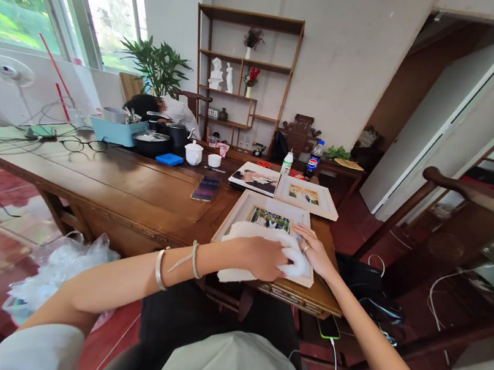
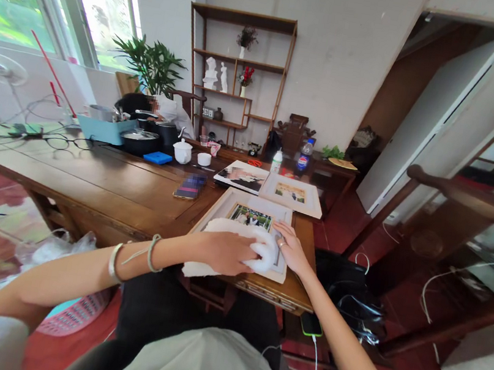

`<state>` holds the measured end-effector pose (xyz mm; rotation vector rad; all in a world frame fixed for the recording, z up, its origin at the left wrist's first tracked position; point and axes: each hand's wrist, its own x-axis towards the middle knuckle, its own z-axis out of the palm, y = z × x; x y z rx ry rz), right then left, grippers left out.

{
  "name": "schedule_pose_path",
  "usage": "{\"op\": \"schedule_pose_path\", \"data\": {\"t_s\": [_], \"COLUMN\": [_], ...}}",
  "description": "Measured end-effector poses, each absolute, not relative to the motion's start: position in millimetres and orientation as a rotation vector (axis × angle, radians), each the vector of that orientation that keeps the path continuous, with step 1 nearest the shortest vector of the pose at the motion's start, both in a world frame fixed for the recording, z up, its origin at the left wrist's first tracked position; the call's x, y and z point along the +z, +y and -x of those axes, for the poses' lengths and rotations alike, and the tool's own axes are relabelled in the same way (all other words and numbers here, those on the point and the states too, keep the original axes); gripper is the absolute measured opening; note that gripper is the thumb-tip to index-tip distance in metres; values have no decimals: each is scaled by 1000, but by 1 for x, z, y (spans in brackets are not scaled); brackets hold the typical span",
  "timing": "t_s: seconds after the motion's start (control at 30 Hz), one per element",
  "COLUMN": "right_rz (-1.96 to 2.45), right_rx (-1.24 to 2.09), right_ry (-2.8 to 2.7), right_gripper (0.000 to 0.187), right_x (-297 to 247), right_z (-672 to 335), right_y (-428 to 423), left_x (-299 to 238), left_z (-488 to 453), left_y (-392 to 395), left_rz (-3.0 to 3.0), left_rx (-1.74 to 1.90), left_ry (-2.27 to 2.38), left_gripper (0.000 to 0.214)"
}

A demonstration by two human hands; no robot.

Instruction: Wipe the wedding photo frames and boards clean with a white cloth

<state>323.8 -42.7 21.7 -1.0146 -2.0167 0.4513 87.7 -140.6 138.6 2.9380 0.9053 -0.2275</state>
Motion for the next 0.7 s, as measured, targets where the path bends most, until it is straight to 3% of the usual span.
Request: {"op": "schedule_pose_path", "data": {"t_s": [0.27, 0.57, 0.7], "right_rz": [1023, 1013, 1003], "right_rx": [484, 497, 453], "right_ry": [-2011, -1989, -1975], "right_gripper": [40, 41, 44], "right_x": [24, 19, 14], "right_z": [-324, -326, -325], "right_y": [-44, -39, -39], "left_x": [98, 125, 137], "left_z": [-131, -120, -111], "left_y": [-103, -123, -128], "left_rz": [-2812, -2791, -2827], "left_rx": [-45, -290, -270], "left_ry": [1471, 1047, 968], "left_gripper": [41, 39, 28]}}
